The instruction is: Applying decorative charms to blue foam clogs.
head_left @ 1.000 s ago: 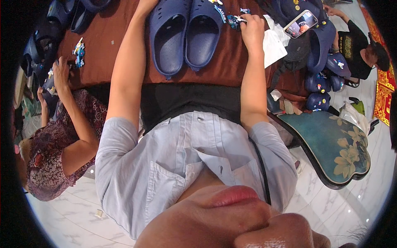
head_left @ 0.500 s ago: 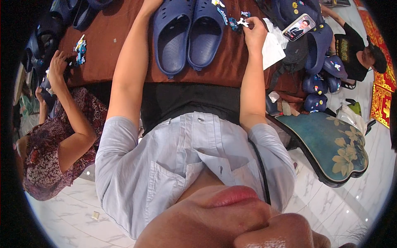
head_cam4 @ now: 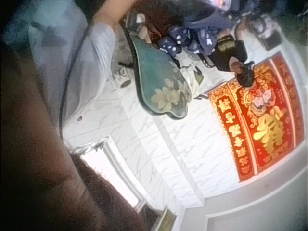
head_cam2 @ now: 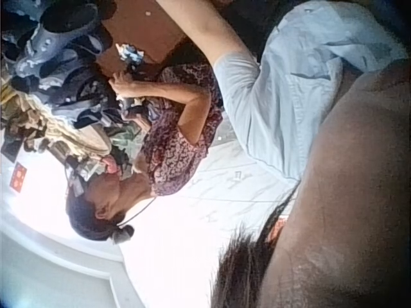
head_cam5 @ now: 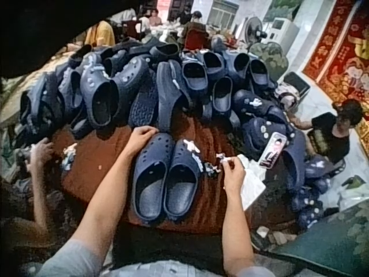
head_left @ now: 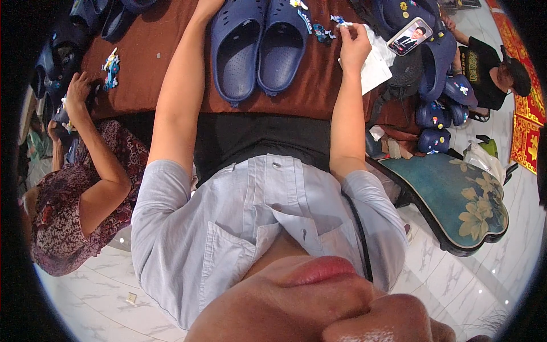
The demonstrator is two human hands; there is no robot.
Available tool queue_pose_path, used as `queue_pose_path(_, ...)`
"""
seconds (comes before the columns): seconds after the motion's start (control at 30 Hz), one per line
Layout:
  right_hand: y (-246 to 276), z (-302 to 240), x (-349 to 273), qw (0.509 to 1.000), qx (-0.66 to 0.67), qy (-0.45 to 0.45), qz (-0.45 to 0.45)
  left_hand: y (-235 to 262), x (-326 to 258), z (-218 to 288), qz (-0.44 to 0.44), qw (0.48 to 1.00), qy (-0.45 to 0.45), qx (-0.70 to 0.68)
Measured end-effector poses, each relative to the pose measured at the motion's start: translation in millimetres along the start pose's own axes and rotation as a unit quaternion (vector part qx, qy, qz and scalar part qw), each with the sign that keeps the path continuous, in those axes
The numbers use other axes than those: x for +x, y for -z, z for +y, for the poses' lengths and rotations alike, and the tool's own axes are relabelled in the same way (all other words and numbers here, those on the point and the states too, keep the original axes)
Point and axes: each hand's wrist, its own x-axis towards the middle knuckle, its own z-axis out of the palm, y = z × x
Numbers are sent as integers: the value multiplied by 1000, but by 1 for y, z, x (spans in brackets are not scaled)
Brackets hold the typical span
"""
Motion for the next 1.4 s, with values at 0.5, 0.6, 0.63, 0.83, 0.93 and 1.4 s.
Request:
queue_pose_path(0.5, 5, -25, 8, 997, 5, 71, -3, -2, -1, 1, 7, 1000, -7, 16)
queue_pose_path(0.6, 4, -44, 11, 994, 103, 26, -35, 1, 0, -5, 6, 999, -30, 9)
queue_pose_path(0.63, 4, -51, 12, 982, 176, -30, -67, 2, 0, -6, 8, 1000, -29, 9)
queue_pose_path(0.83, -1, -90, 28, 937, 274, -92, -196, -2, 0, -2, 11, 1000, -21, 15)
queue_pose_path(0.93, -11, -91, 39, 927, 289, -58, -232, -5, 0, 2, 16, 1000, -9, 8)
queue_pose_path(1.4, -76, -84, 114, 838, 165, -13, -520, -14, 2, 3, 12, 1000, -13, -23)
